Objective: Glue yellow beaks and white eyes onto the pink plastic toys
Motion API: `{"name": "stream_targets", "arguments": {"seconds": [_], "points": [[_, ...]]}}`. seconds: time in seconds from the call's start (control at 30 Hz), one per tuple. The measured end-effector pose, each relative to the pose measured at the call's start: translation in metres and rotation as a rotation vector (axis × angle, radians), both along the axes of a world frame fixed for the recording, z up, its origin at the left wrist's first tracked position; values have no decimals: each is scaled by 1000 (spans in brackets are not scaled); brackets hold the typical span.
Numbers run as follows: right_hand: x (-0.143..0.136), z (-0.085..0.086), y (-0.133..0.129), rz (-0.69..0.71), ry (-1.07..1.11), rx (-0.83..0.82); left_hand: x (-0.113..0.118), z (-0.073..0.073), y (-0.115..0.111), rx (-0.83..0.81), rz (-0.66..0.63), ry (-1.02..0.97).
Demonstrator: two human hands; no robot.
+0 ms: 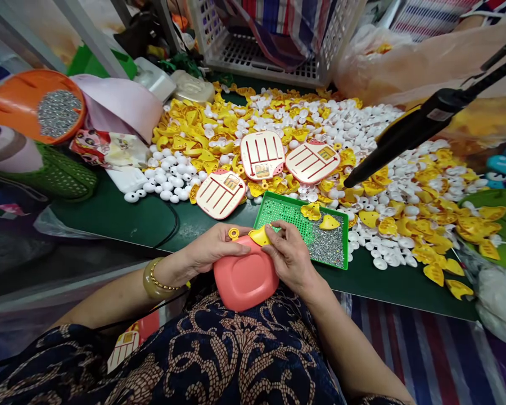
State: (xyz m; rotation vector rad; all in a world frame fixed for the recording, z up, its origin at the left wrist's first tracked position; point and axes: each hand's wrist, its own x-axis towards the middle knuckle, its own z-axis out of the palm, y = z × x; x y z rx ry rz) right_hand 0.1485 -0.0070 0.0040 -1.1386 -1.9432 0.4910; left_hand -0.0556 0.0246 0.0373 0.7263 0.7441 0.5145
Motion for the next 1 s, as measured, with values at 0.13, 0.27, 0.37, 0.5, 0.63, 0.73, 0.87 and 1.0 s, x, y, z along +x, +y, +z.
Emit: {"name": "stream_targets", "arguments": {"seconds": [0.13, 0.27, 0.37, 0.5, 0.63, 0.73, 0.87, 1.0], "points": [[-9, -2, -5, -86, 139, -33, -1, 3, 0, 16, -4, 8], [-11, -5, -7, -108, 183, -1, -2, 6, 1, -18, -3, -23], [-10, -5, -8, -100, 178, 96, -2, 6, 0, -35, 1, -36], [-10, -2, -10, -114, 202, 117, -1, 5, -1, -36, 2, -29], [-6, 1, -9, -111, 158, 64, 1, 6, -3, -12, 10, -18], [-3, 2, -9, -91, 161, 62, 1, 6, -4, 24, 0, -3], [-4, 6, -10, -108, 215, 2, -1, 10, -2, 107, -33, 42], [-10, 12, -12, -99, 259, -44, -3, 16, 2, 178, -42, 140]]}}
